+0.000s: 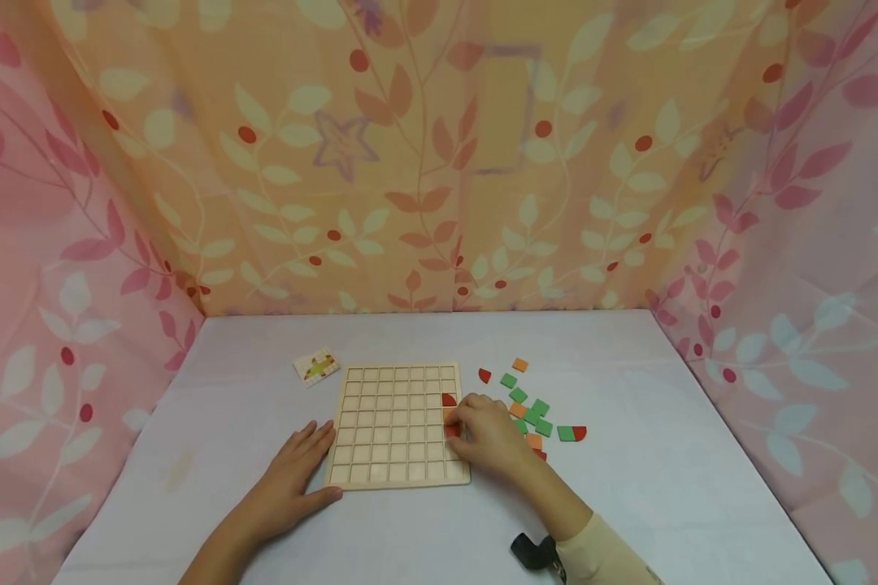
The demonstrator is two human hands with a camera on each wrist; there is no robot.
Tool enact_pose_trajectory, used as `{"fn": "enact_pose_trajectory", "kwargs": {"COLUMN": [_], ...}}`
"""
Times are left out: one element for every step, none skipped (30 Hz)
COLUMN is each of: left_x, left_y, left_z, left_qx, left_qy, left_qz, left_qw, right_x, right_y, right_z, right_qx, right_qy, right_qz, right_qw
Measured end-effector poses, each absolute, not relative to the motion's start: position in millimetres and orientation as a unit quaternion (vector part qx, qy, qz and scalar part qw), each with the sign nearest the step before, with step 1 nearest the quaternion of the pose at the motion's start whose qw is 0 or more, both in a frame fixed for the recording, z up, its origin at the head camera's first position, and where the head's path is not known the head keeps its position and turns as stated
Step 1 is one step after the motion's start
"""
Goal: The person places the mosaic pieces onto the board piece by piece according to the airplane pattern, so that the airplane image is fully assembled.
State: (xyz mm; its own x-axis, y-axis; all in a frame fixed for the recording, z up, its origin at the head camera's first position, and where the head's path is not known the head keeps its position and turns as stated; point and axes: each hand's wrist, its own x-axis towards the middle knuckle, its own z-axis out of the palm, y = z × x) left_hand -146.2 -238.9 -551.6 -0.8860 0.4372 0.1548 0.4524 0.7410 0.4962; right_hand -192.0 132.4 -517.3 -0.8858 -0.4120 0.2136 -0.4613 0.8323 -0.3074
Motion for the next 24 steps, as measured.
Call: {"fn": "enact_pose_trajectory", "kwargs": {"left_x": [-146.3, -146.5, -146.9, -147.1, -147.3, -147.3, -147.3, -147.2, -147.0, -146.9, -146.8, -146.7, -146.6, -146.6, -146.7, -146.8, -147.1, -147.3, -147.5, -147.7, -147.8, -147.8, -147.7, -147.5], "left_y": [-239.3, -239.5, -239.9, -239.9, -240.1, -240.2, -240.2, -240.3, -240.3, -240.2, -240.3, -240.3, -240.3, -240.3, -240.3, -240.2, -240.1, -240.0, -239.8, -239.8, -239.8, -239.8, -239.8, -240.0], "left_z": [-551.9, -552.1, -552.2, -552.1, -552.1, -552.1, -552.1, -552.3, -552.3, -552.5, -552.6, -552.6, -552.4, -552.1, -551.8, -551.6, -551.3, -551.1, -550.9, -550.8, -550.9, -551.0, -551.1, -551.3], "left_qx": [-0.239, -0.239, -0.240, -0.240, -0.241, -0.240, -0.239, -0.238, -0.237, -0.236, -0.235, -0.235, -0.235, -0.235, -0.236, -0.236, -0.237, -0.237, -0.238, -0.238, -0.239, -0.239, -0.239, -0.239], "left_qy": [-0.933, -0.934, -0.934, -0.934, -0.933, -0.933, -0.934, -0.934, -0.934, -0.934, -0.935, -0.935, -0.935, -0.935, -0.934, -0.934, -0.934, -0.933, -0.933, -0.933, -0.933, -0.933, -0.933, -0.933], "left_qz": [-0.268, -0.266, -0.265, -0.266, -0.267, -0.267, -0.267, -0.267, -0.267, -0.267, -0.266, -0.266, -0.267, -0.267, -0.267, -0.268, -0.269, -0.269, -0.270, -0.270, -0.269, -0.270, -0.269, -0.268], "left_qw": [0.013, 0.014, 0.013, 0.012, 0.011, 0.009, 0.007, 0.005, 0.003, 0.002, 0.001, 0.000, 0.001, 0.001, 0.002, 0.002, 0.003, 0.004, 0.005, 0.005, 0.005, 0.005, 0.006, 0.006], "right_x": [-191.7, -191.5, -191.2, -191.0, -190.9, -190.7, -190.7, -190.4, -190.3, -190.5, -190.7, -190.8, -191.2, -191.4, -191.9, -192.3, -192.5, -192.6, -192.7, -192.7, -192.6, -192.3, -191.9, -191.6], "right_y": [131.9, 131.3, 130.7, 130.2, 129.7, 129.0, 128.5, 128.0, 127.5, 127.2, 126.9, 126.8, 126.8, 126.8, 126.7, 126.7, 126.7, 126.7, 126.7, 126.5, 126.5, 126.5, 126.4, 126.3], "right_z": [-517.8, -518.1, -518.2, -518.6, -519.1, -519.4, -520.0, -520.7, -521.5, -522.4, -522.9, -523.1, -523.7, -523.8, -523.7, -523.5, -523.2, -523.0, -522.8, -522.4, -522.1, -521.8, -521.4, -521.2], "right_qx": [0.225, 0.223, 0.221, 0.219, 0.217, 0.215, 0.213, 0.211, 0.209, 0.208, 0.206, 0.205, 0.204, 0.204, 0.202, 0.201, 0.199, 0.198, 0.198, 0.196, 0.195, 0.196, 0.196, 0.197], "right_qy": [-0.956, -0.956, -0.956, -0.957, -0.957, -0.958, -0.959, -0.959, -0.960, -0.960, -0.961, -0.961, -0.962, -0.962, -0.963, -0.963, -0.964, -0.964, -0.965, -0.965, -0.965, -0.965, -0.964, -0.963], "right_qz": [0.176, 0.175, 0.175, 0.174, 0.173, 0.172, 0.170, 0.169, 0.168, 0.166, 0.165, 0.163, 0.161, 0.159, 0.157, 0.156, 0.154, 0.154, 0.154, 0.154, 0.155, 0.157, 0.159, 0.162], "right_qw": [0.071, 0.075, 0.077, 0.080, 0.081, 0.082, 0.083, 0.084, 0.083, 0.084, 0.084, 0.084, 0.085, 0.086, 0.085, 0.084, 0.083, 0.083, 0.083, 0.082, 0.081, 0.082, 0.082, 0.083]}}
